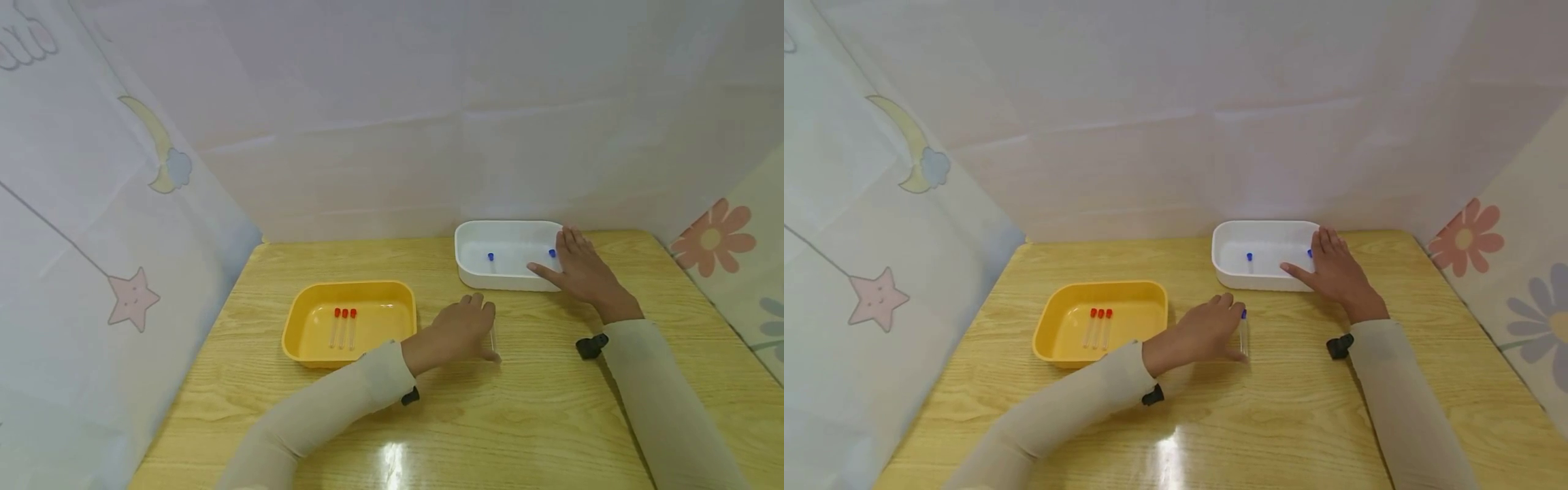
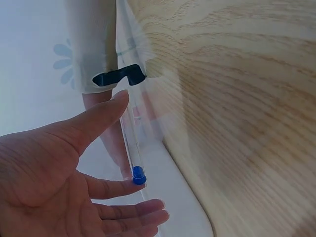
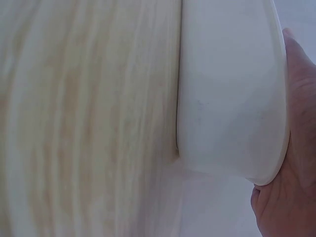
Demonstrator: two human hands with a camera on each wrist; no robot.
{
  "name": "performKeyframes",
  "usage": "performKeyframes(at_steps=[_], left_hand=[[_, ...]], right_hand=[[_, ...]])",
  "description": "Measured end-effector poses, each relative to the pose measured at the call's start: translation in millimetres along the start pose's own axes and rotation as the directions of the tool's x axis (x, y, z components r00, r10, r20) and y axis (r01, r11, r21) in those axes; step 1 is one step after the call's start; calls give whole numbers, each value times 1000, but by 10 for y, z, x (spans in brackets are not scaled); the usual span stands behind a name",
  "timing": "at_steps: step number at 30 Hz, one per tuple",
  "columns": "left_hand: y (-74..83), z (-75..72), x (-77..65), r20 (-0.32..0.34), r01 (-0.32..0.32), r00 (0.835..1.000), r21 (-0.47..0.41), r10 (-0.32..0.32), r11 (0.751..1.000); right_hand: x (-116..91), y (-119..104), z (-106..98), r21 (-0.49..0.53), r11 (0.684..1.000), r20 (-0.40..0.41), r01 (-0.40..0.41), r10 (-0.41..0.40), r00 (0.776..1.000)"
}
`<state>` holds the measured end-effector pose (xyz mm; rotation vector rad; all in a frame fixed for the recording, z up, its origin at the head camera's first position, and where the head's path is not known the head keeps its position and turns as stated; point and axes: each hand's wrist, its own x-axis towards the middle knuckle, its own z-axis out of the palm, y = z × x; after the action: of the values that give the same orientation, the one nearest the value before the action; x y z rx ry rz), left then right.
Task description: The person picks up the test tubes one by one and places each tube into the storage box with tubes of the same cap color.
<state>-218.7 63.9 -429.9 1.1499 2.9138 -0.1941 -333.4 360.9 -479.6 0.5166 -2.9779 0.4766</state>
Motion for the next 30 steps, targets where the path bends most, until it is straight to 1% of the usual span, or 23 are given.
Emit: performKeyframes(at_steps=[7, 11, 22, 30], left_hand=[[-32, -60, 46, -22, -10, 1000, 26, 11, 1000], [-48, -108, 72, -21, -5, 1000, 25, 6, 1000], [-81, -231, 121, -18, -2, 1000, 14, 2, 1000], [-130, -290, 171, -34, 8, 999, 41, -6, 999]], right_hand=[[-5, 2, 4, 2, 1000, -11, 2, -2, 1000], [-18, -4, -3, 1, 1000, -19, 2, -2, 1000], [-31, -29, -28, -3, 1000, -1, -17, 17, 1000], [-38, -32, -30, 5, 1000, 0, -12, 12, 1000]])
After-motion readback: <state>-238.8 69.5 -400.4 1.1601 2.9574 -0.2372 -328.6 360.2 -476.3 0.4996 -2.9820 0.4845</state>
